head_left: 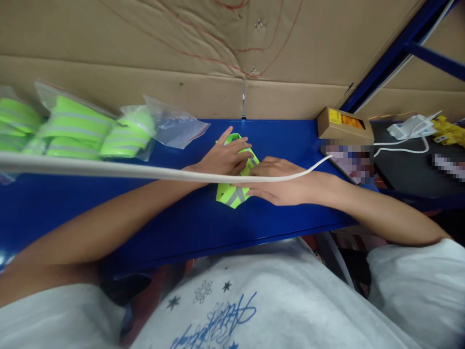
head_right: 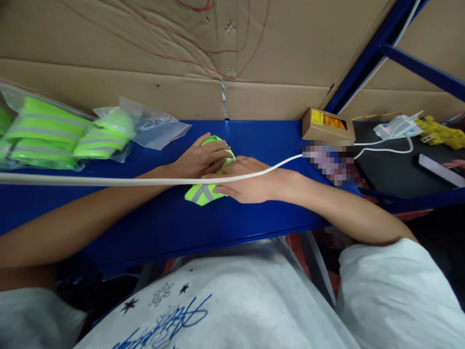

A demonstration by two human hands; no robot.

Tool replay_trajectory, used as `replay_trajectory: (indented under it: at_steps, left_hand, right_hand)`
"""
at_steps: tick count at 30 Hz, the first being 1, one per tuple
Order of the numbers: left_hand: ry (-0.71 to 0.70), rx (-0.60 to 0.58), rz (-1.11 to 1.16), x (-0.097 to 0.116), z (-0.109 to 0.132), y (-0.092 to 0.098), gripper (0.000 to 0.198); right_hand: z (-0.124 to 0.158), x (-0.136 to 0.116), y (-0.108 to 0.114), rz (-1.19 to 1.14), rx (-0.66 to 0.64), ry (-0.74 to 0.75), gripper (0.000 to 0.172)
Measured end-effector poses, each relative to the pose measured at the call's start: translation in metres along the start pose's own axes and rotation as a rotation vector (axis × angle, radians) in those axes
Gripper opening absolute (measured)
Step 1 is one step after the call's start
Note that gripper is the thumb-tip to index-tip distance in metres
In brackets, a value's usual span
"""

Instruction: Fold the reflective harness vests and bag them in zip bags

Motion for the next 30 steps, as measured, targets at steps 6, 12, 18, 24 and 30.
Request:
replay_trajectory:
  at_steps: [6,12,18,24,30]
  left_hand:
    - [0.121,-0.097,0.174,-0.026,-0.001,-0.015,0.034]
    - [0.217,-0.058,0.213,-0.035,-0.006,-0.02,0.036]
    - [0.373,0.416,0.495,-0.041,0.019,0.043,0.047]
    - [0.648,0.264,0.892,0.008,0.108,0.044,0.056]
    - [0.727,0.226,0.824,0.049,0.131,0.026,0.065]
  right_hand:
    - [-0.017,0.053,-0.01,-0.339,-0.078,-0.134,0.042]
    - [-0.02,0.064,-0.021,-0.361,0.009,-0.167,0.042]
    - [-0.001,0.036,-0.017,-0.061,0.257,-0.114,0.045]
    - [0.0,0.036,-0.016,0.016,0.299,-0.137,0.045]
    - [-0.003,0.046,-0.017,0.074,0.23,-0.353,0.044]
Point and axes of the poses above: each hand's wrist, its own z-axis away from the middle knuckle, its own y-axis out of the back of the hand, x = y × z, the point moved 9 cm from there along -z, towards the middle knuckle
